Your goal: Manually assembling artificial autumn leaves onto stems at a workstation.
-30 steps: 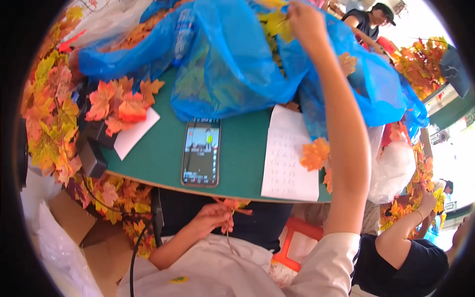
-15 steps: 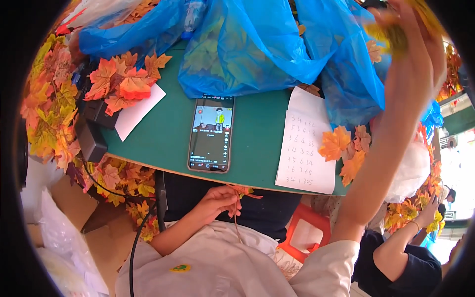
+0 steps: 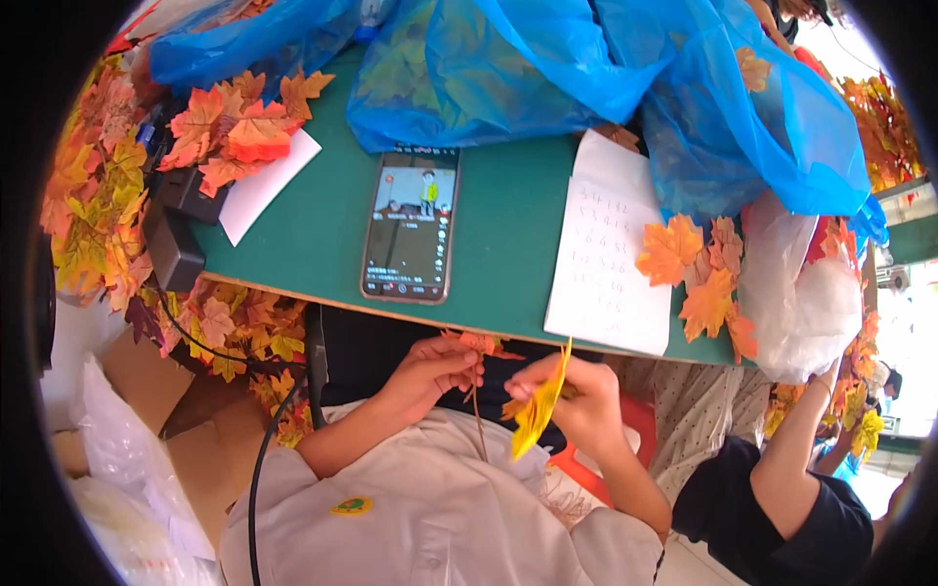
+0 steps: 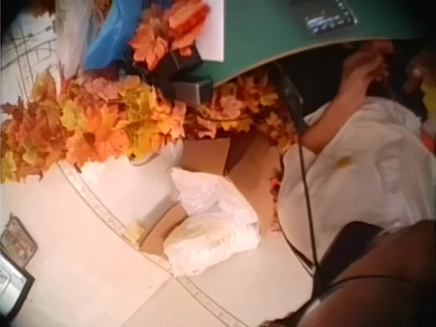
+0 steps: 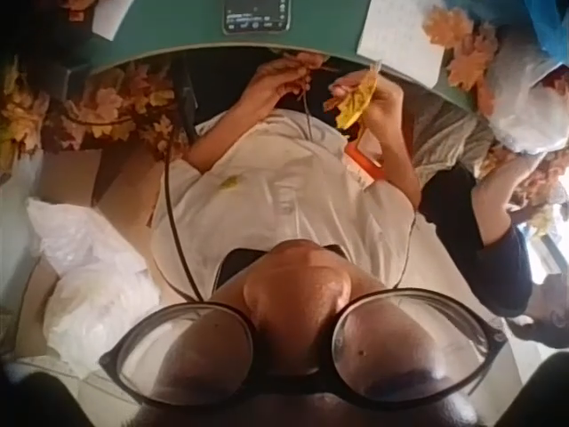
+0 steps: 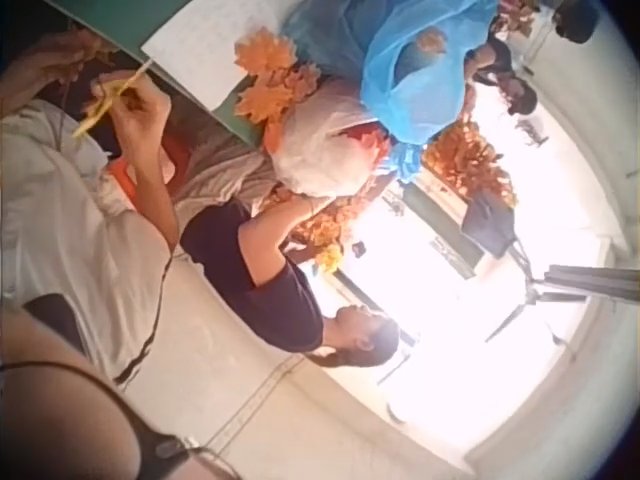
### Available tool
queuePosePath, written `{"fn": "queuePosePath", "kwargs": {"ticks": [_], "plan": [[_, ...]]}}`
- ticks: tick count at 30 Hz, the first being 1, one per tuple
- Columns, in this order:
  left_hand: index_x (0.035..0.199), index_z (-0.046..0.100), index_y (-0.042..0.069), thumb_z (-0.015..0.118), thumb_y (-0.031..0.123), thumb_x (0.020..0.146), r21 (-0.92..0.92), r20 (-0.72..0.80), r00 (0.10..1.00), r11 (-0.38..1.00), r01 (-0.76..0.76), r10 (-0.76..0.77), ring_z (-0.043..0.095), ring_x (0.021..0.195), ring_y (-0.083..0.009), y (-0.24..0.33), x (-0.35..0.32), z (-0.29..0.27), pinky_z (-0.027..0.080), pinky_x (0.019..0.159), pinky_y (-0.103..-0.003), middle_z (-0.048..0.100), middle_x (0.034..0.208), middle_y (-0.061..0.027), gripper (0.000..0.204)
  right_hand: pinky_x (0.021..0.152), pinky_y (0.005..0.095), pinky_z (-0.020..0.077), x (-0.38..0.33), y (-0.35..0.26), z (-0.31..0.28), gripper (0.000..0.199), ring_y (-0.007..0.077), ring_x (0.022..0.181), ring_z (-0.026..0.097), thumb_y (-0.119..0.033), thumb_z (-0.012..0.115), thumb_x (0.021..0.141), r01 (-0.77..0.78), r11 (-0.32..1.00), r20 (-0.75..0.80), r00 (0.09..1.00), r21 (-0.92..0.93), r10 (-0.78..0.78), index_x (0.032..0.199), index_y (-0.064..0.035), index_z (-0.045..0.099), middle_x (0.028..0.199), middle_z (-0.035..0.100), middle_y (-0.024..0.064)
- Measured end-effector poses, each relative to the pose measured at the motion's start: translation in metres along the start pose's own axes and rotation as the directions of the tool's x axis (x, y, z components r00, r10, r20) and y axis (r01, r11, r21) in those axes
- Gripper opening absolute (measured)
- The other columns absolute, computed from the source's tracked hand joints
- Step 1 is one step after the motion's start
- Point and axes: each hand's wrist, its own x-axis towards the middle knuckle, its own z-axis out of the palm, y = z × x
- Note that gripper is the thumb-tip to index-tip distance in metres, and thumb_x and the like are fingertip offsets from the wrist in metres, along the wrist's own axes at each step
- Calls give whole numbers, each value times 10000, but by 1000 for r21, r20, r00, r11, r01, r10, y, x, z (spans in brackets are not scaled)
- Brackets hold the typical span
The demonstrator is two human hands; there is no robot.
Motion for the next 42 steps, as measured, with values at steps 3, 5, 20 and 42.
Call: {"fn": "queuePosePath", "kwargs": {"ticks": [3, 5, 20, 42], "plan": [[1010, 668, 11, 632, 93, 920, 23, -21, 1000, 1000, -1, 1, 689, 786, -157, 6, 0, 11, 540, 633, -246, 687, 880, -83, 127, 701, 329, 568, 3, 28, 8, 173, 217, 744, 691, -37, 754, 794, -54, 976, -165, 982, 209, 90, 875, 28, 616, 793, 664, 110], [991, 675, 16, 648, 99, 912, 39, -52, 999, 999, -1, 3, 691, 746, -139, 14, 0, 22, 514, 588, -227, 691, 862, -77, 118, 717, 329, 559, 3, 40, 9, 173, 204, 770, 669, -58, 733, 819, -99, 960, -148, 979, 262, 141, 909, 7, 601, 835, 648, 106], [978, 686, 48, 683, 164, 908, 79, 6, 1000, 997, 18, -18, 690, 784, -126, 12, -1, 42, 474, 614, -223, 708, 893, -65, 135, 749, 257, 520, -1, 54, 21, 114, 120, 833, 635, -14, 708, 853, 23, 917, -210, 975, 399, 67, 959, 2, 669, 944, 672, 61], [959, 677, 14, 688, 110, 891, 203, 65, 996, 976, -80, 68, 678, 773, -115, 12, -2, 39, 472, 606, -212, 710, 871, -76, 118, 725, 288, 522, 2, 59, 11, 115, 164, 781, 649, -33, 700, 851, -91, 908, -93, 986, 408, 141, 939, 18, 646, 886, 662, 69]]}}
